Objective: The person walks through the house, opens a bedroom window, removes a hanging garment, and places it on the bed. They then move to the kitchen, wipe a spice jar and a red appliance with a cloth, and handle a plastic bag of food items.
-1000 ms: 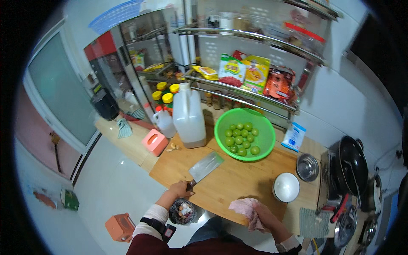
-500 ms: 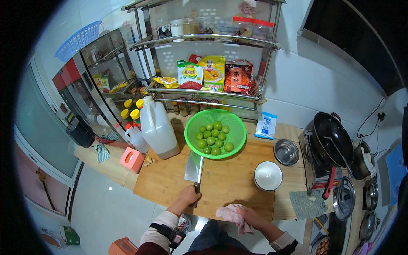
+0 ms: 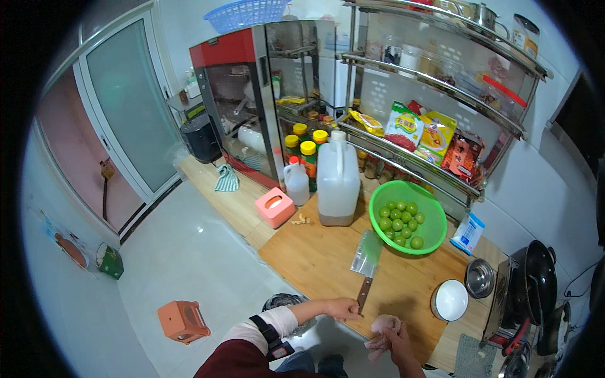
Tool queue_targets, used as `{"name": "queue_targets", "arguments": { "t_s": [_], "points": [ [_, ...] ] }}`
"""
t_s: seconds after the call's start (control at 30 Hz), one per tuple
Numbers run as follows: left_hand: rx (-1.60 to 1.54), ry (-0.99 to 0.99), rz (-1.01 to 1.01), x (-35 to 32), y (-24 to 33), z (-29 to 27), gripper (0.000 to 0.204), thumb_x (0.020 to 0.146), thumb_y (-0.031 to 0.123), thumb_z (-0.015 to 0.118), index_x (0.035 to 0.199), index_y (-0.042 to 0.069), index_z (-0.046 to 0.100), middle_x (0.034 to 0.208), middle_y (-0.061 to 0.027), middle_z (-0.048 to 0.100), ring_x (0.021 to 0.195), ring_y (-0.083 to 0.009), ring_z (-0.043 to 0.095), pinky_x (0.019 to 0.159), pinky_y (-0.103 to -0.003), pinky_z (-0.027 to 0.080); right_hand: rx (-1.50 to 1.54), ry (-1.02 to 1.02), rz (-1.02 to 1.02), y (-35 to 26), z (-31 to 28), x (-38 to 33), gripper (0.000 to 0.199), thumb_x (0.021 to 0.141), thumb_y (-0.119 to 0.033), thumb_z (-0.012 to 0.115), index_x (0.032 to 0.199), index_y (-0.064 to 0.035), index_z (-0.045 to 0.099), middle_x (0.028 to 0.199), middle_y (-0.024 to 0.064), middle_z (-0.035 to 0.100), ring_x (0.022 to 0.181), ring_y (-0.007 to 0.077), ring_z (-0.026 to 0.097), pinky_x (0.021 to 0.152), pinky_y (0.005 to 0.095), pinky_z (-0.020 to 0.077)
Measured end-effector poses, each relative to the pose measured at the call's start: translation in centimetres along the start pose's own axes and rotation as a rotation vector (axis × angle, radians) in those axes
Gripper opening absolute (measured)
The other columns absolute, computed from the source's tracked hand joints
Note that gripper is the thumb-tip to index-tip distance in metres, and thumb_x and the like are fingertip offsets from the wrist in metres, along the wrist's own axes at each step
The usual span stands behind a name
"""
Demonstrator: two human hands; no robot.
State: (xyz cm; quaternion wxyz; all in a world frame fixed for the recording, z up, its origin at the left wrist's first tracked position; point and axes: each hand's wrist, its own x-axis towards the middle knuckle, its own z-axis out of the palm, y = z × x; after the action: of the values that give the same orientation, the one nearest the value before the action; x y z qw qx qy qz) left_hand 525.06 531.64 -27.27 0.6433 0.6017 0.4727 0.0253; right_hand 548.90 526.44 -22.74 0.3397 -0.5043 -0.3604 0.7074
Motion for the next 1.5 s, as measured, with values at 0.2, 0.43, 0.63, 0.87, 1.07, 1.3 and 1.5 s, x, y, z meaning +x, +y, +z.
{"name": "queue_targets", "arguments": {
  "t_s": [0.2, 0.43, 0.63, 0.87, 1.07, 1.3, 1.5],
  "points": [
    [-0.323, -0.196, 0.22, -8.5, -1.3, 2.5, 0.046, 0.086, 0.033, 0.057, 0.123, 0.007, 0.044, 0.103, -0.0055, 0.058, 0.084, -0.0137, 0.056, 0.071, -0.027, 0.047, -0.062, -0.341, 0.036, 0.8, 8.3, 0.5, 0.037, 0.083, -0.02, 0.061, 0.11, -0.003, 0.045, 0.102, 0.0097, 0.055, 0.086, 0.0148, 0.056, 0.066, 0.029, 0.0489],
    [-0.175, 0.333, 0.298, -23.8, -13.7, -0.1, 0.025, 0.085, 0.022, 0.059, 0.098, 0.0, 0.059, 0.088, -0.0057, 0.061, 0.084, -0.0117, 0.054, 0.074, -0.029, 0.044, -0.356, -0.427, 0.124, 6.3, 25.1, 0.6, 0.033, 0.082, -0.023, 0.064, 0.106, -0.0033, 0.053, 0.095, 0.0042, 0.058, 0.083, 0.0125, 0.055, 0.071, 0.026, 0.0466],
    [-0.824, 0.5, 0.43, -37.2, -22.4, -1.7, 0.032, 0.082, 0.004, 0.058, 0.112, 0.002, 0.051, 0.116, -0.0076, 0.051, 0.106, -0.0137, 0.049, 0.085, -0.03, 0.043, -0.547, -0.676, -0.001, 10.6, 40.9, -0.6, 0.03, 0.086, -0.028, 0.057, 0.103, -0.0033, 0.056, 0.093, 0.0029, 0.058, 0.084, 0.0101, 0.052, 0.073, 0.0249, 0.0438],
    [-0.877, 0.691, 0.411, -47.0, -25.8, -7.7, 0.033, 0.078, 0.0, 0.059, 0.111, 0.002, 0.052, 0.101, -0.0052, 0.061, 0.093, -0.0143, 0.057, 0.086, -0.029, 0.043, -0.473, -0.743, -0.235, 8.5, 51.5, -0.2, 0.022, 0.09, -0.023, 0.052, 0.1, -0.0042, 0.056, 0.09, 0.0008, 0.058, 0.081, 0.009, 0.052, 0.071, 0.0239, 0.0435],
    [-0.889, 0.796, 0.614, -48.0, -26.5, -14.1, 0.017, 0.078, -0.002, 0.059, 0.092, 0.005, 0.051, 0.084, -0.0032, 0.059, 0.079, -0.0131, 0.057, 0.074, -0.027, 0.046, -0.071, -0.662, -0.086, 6.4, 54.9, 2.5, 0.021, 0.09, -0.013, 0.051, 0.109, -0.0041, 0.05, 0.095, 0.0036, 0.06, 0.082, 0.0087, 0.057, 0.071, 0.0232, 0.0456],
    [-0.77, 0.676, 0.536, -48.9, -25.1, -24.0, 0.033, 0.077, 0.003, 0.061, 0.107, 0.007, 0.047, 0.105, -0.0057, 0.054, 0.098, -0.0164, 0.052, 0.087, -0.033, 0.042, -0.236, -0.559, -0.22, 3.9, 58.8, 9.1, 0.023, 0.091, -0.017, 0.051, 0.108, -0.0027, 0.053, 0.096, 0.0007, 0.058, 0.085, 0.0077, 0.051, 0.077, 0.023, 0.0424],
    [0.016, 0.55, 0.522, -46.1, -22.3, -30.9, 0.047, 0.083, 0.018, 0.06, 0.124, 0.006, 0.04, 0.123, -0.0079, 0.044, 0.115, -0.0185, 0.042, 0.097, -0.035, 0.035, -0.613, -0.559, -0.406, 0.0, 59.9, 13.0, 0.026, 0.086, -0.023, 0.055, 0.105, -0.0047, 0.058, 0.093, 0.0065, 0.061, 0.085, 0.0135, 0.055, 0.078, 0.0275, 0.0443]
  ]
}}
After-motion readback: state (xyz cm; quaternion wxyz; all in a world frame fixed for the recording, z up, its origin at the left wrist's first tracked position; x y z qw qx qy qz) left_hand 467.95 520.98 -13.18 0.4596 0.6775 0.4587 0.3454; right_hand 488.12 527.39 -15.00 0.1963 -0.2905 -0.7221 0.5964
